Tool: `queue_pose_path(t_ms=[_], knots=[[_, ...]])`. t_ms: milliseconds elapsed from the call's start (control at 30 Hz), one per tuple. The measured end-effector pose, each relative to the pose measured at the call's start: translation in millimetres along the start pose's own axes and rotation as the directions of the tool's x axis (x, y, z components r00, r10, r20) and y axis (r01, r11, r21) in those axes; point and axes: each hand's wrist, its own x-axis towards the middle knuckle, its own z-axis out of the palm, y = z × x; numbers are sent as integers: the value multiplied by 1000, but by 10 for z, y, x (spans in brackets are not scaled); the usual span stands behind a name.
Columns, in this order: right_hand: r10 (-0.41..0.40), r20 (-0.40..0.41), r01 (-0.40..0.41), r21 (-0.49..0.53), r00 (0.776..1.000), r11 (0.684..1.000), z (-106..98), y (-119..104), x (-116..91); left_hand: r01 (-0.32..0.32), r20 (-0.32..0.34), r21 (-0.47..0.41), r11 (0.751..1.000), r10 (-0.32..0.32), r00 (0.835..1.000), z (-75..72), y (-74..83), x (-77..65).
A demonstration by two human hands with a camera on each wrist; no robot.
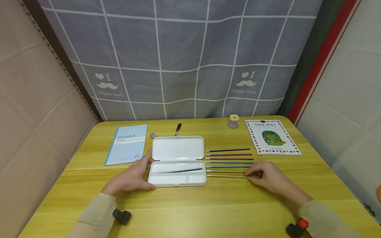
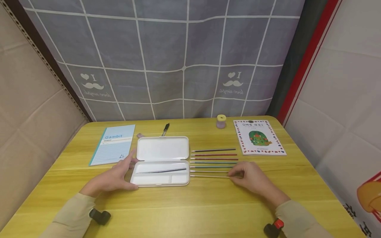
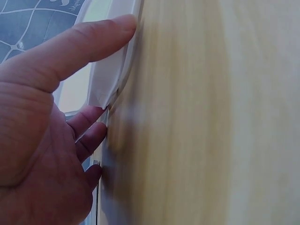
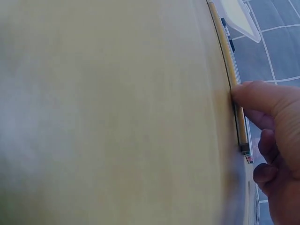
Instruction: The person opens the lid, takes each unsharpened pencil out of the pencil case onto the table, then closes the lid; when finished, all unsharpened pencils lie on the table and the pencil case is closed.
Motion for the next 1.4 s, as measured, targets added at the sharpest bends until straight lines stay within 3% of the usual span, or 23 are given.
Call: queue_pose_path(t_ms=[200, 367, 533, 767, 1067, 1400], knots=[[71, -3, -71, 2, 997, 997, -1, -87, 34, -11, -2, 15, 1000, 11, 1000, 10, -1, 10], [87, -13, -87, -20, 996, 996, 62, -201, 222, -12, -3, 20, 1000, 12, 1000, 16, -19, 10], [57, 3, -57, -39, 998, 998, 258, -360, 541, -6, -1, 20, 1000, 6, 1000, 8, -29, -8], [59, 93, -66, 75, 994, 995, 613, -649, 903, -5, -5, 21, 1000, 6, 1000, 13, -9, 3], [110, 133, -128, 142, 985, 981, 878, -867, 1115, -19, -17, 21, 1000, 20, 1000, 18, -24, 18], [115, 160, -129, 85, 980, 988, 1109, -989, 1259, -22, -22, 1, 1000, 22, 999, 16, -30, 12]])
